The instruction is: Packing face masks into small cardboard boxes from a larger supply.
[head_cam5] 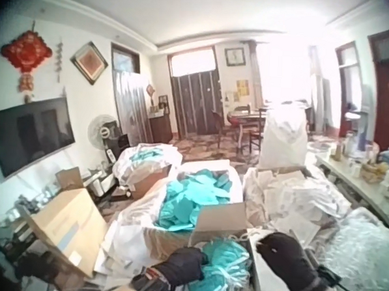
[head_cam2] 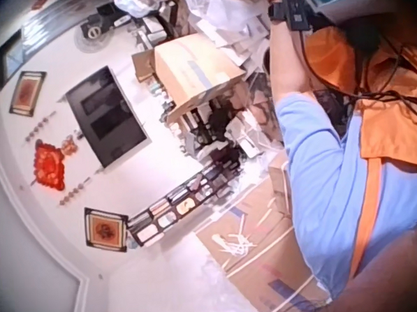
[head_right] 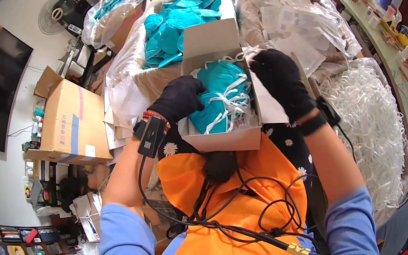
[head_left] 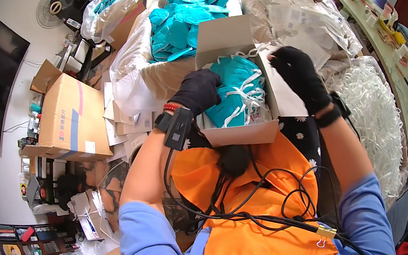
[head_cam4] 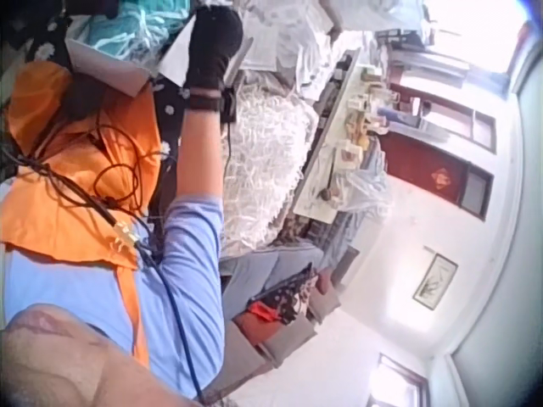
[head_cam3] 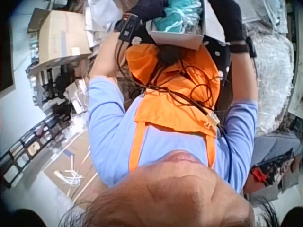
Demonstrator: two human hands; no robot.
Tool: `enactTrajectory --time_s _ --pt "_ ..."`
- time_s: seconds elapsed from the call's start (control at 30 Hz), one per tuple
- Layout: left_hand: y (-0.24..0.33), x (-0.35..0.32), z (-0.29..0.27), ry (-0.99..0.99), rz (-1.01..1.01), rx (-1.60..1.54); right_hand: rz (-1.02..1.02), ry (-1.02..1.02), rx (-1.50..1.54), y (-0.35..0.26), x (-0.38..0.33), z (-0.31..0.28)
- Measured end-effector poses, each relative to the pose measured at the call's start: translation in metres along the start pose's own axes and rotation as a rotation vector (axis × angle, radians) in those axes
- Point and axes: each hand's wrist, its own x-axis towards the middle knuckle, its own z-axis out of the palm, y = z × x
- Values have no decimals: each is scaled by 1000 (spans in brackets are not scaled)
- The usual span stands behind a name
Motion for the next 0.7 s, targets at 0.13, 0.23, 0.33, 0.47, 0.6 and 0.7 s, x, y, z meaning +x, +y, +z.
enactTrajectory --time_s 0.13,0.23,0.33,0.47,0.6,0.7 --pt "7 -12 -1 -35 -92 -76 134 -210 -132 3 37 47" --pt "3 -14 3 -45 -17 61 258 -405 -267 14 45 67" --pt "-4 -21 7 95 16 -62 275 -273 -277 3 31 72" --pt "-1 -33 4 203 -23 -202 155 -133 -133 8 14 66" --pt "14 -46 2 264 -23 -472 163 -64 161 1 2 51" --pt "36 -49 -13 289 71 -469 271 -160 307 -33 -1 33"
